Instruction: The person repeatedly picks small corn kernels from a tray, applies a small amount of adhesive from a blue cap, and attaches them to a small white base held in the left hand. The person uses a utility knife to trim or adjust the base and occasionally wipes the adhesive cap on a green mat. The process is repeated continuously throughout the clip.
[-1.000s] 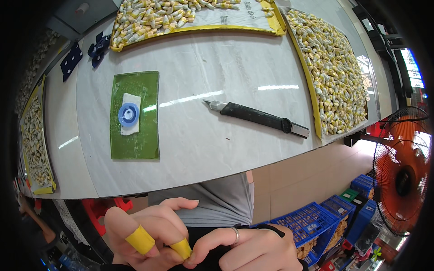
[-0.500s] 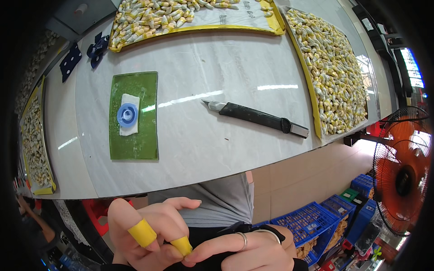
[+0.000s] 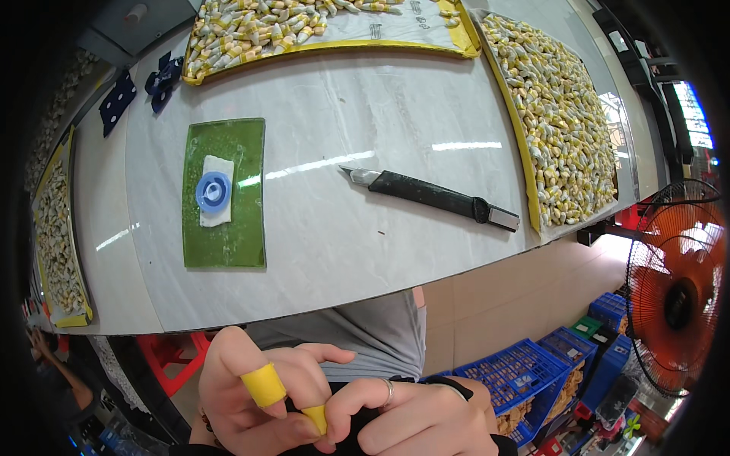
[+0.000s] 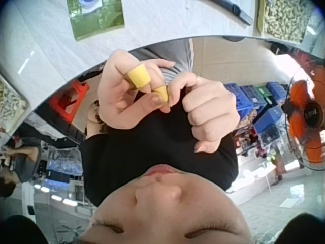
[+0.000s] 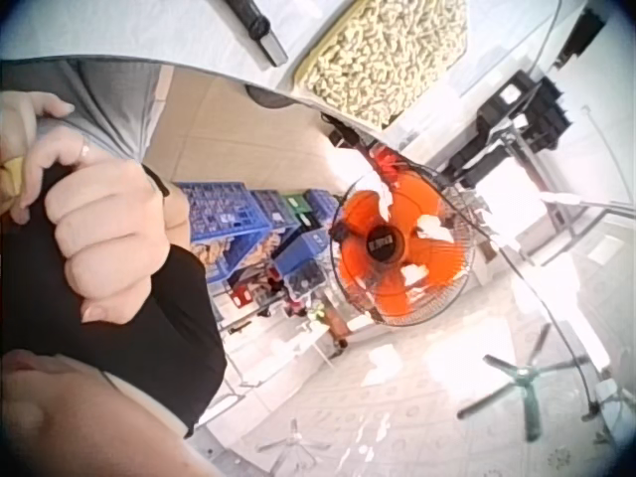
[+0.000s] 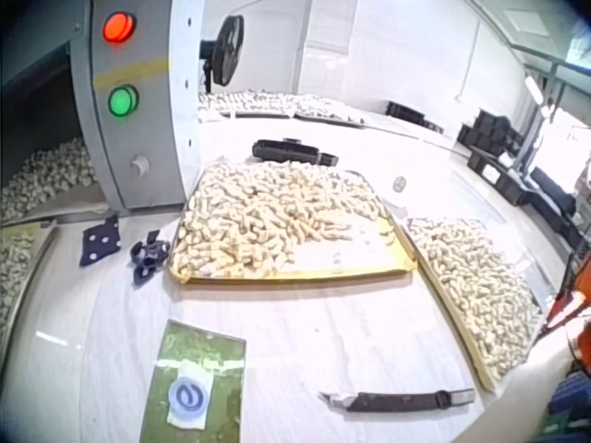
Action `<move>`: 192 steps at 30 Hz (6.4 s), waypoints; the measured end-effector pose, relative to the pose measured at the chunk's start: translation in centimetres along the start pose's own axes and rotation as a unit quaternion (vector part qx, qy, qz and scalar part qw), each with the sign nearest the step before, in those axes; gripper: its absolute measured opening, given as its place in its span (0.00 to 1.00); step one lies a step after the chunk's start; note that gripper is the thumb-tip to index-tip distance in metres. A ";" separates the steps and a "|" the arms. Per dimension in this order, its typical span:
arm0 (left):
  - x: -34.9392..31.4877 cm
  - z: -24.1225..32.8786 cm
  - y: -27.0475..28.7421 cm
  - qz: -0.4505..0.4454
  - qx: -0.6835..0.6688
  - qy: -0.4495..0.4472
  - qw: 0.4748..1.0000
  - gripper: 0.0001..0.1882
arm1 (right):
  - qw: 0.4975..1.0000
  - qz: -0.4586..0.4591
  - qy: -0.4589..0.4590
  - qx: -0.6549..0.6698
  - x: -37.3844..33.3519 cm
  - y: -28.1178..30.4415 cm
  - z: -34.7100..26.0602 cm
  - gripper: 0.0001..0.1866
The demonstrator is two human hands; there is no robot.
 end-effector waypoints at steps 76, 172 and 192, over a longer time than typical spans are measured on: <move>0.8 3.1 0.5 -0.012 0.269 0.007 0.963 0.08 | 0.989 0.138 0.003 -0.058 -0.9 1.5 0.8 0.09; -1.0 4.3 -1.1 -0.030 0.556 -0.011 0.830 0.08 | 0.904 0.110 -0.238 -0.338 -0.4 1.1 1.6 0.07; -0.1 4.7 -1.3 0.027 0.532 0.088 0.842 0.08 | 0.907 0.037 -0.248 -0.339 -0.3 1.0 2.1 0.07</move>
Point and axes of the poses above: each hand's wrist, its own x-axis towards the middle knuckle, its own y-axis out of the back of the hand, z = x × y, the point moved 8 cm from there along x, towards the middle knuckle, and after that the axes turned 14 degrees about -z, right-handed, at the moved point
